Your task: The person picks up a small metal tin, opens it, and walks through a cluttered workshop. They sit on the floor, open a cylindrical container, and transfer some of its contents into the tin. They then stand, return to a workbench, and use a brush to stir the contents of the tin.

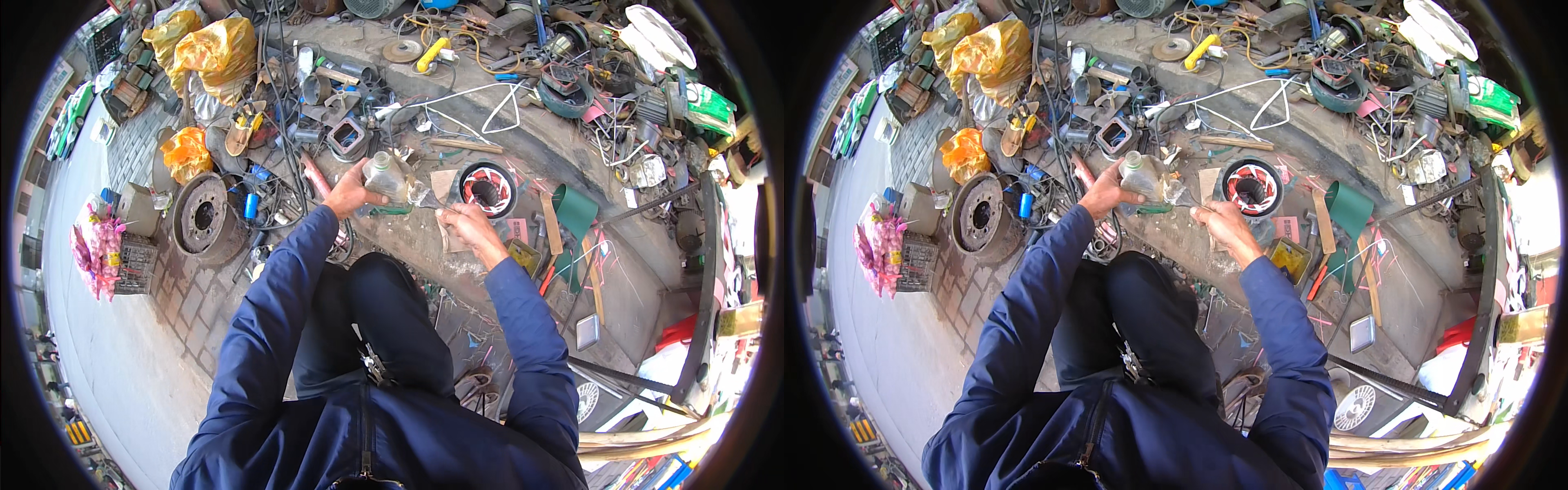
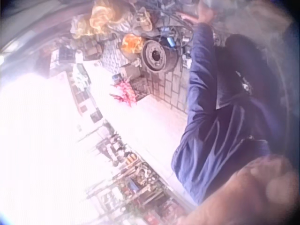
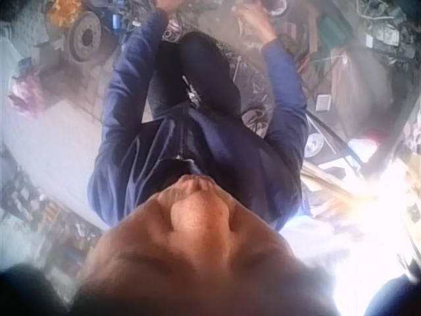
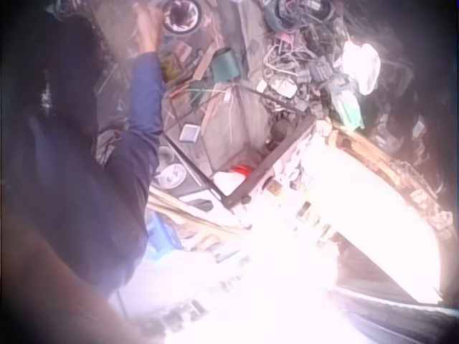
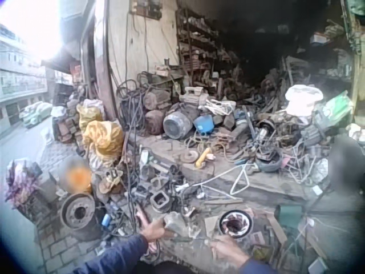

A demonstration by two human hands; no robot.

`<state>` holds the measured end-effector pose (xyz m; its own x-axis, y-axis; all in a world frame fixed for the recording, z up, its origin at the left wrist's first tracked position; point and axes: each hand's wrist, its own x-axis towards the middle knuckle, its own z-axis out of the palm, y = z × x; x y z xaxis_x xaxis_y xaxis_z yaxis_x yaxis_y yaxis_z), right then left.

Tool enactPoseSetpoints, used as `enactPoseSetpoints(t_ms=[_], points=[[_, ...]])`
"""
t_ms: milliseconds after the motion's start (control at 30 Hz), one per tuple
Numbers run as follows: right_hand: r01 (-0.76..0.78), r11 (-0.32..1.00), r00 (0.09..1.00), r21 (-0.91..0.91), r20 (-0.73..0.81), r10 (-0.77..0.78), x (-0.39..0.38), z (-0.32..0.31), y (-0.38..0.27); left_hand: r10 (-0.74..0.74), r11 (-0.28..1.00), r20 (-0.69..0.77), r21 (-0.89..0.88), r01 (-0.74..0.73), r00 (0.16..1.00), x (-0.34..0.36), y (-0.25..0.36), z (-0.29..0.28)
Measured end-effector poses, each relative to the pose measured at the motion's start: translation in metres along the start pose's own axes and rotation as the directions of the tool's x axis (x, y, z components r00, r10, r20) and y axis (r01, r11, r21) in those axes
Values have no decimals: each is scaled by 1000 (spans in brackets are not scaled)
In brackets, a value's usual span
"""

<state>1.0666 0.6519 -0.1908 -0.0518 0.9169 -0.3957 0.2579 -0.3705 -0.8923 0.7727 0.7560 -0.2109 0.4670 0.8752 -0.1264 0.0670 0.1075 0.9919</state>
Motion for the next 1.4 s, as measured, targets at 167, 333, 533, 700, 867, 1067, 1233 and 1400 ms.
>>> enactPoseSetpoints(t_ms=[167,333,533,700,867,1067,1233,1400], points=[[70,996,981,-49,-175,-78,-18,13,34,-68,978,-70,-200,52,995,-9,-11,15],[121,991,951,63,-293,-98,-25,23,68,-4,999,-68,39,7,998,12,-28,16],[13,994,939,106,-342,24,-60,26,103,-53,998,-106,36,58,993,45,-74,25],[-20,1000,907,24,-421,28,-88,28,133,-75,989,-38,121,79,996,90,-106,35],[-119,992,890,29,-441,120,-95,27,158,-56,964,-69,256,72,996,128,-145,42],[-118,993,905,27,-408,118,-90,26,171,25,930,-176,365,41,984,139,-178,59],[-205,974,899,99,-375,227,-83,27,169,48,900,-151,436,23,987,136,-188,56],[-116,992,932,-46,-350,93,-69,26,157,-10,834,-143,545,87,990,128,-169,51]])
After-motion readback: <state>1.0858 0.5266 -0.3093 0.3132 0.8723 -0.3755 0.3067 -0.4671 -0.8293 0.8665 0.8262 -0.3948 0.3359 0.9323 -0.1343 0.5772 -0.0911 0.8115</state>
